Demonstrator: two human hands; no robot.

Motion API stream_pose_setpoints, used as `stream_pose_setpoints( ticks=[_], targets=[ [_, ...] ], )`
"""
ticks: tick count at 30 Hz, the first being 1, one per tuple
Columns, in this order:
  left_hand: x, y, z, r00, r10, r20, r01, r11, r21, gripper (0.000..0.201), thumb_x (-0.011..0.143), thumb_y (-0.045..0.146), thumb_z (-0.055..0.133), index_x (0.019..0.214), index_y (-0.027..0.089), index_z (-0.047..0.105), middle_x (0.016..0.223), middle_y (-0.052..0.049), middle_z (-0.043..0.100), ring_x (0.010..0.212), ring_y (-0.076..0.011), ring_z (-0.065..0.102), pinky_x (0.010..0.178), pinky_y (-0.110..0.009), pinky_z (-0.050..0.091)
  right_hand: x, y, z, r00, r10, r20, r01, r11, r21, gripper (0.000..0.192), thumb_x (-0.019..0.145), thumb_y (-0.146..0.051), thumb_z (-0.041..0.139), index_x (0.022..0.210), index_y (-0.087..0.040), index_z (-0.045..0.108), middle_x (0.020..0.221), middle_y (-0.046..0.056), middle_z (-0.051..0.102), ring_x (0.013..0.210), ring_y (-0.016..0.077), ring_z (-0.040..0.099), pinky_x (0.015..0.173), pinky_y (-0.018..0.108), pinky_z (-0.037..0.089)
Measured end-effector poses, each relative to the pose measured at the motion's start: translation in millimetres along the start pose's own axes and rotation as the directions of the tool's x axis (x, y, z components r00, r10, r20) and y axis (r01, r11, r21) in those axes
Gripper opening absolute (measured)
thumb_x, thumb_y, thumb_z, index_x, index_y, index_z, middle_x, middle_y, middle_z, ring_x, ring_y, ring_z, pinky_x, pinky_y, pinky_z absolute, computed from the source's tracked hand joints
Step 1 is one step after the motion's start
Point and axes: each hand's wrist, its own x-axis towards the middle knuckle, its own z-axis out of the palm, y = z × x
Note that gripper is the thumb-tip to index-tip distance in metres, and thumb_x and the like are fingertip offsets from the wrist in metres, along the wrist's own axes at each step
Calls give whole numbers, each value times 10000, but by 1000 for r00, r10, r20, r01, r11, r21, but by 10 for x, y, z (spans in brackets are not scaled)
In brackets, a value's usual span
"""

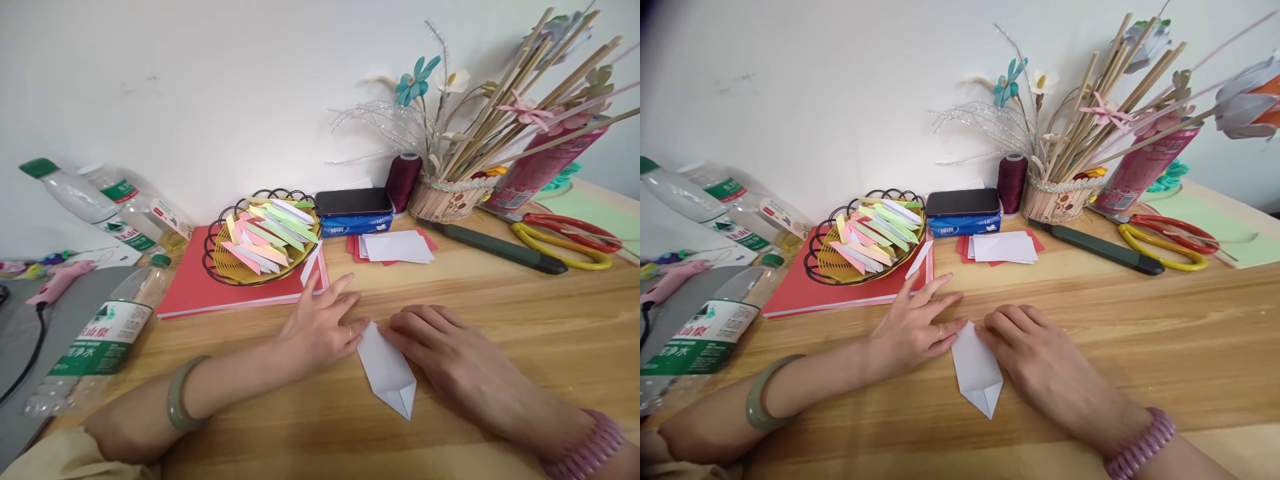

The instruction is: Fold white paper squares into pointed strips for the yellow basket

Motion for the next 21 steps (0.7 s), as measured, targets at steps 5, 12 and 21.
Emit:
stream_pose_setpoints(
  ticks=[5,12,21],
  targets=[
    [-2,21,3,999,-35,4,35,998,52,215,893,293,476,942,224,673,1117,-101,617,1236,-323,392,928,-596,285,-33,-19,35,1000,23,16,-23,1000,-14,277,900,-139,350,1058,-152,578,926,90,588,862,208,532,732,387,459],
    [26,130,-97,973,93,-211,-94,996,5,150,842,219,559,888,106,646,909,-60,669,960,-223,560,859,-380,425,-36,-172,80,985,127,-118,-159,934,-319,214,863,-153,400,868,-103,608,836,108,601,797,242,542,705,396,424],
    [-25,171,-52,982,154,-105,-153,988,21,108,848,174,534,795,126,615,685,-11,615,737,-147,577,671,-269,456,-64,-100,42,988,113,-105,-129,979,-160,226,893,-166,380,754,-165,558,839,85,599,800,209,550,720,368,439]
  ],
)
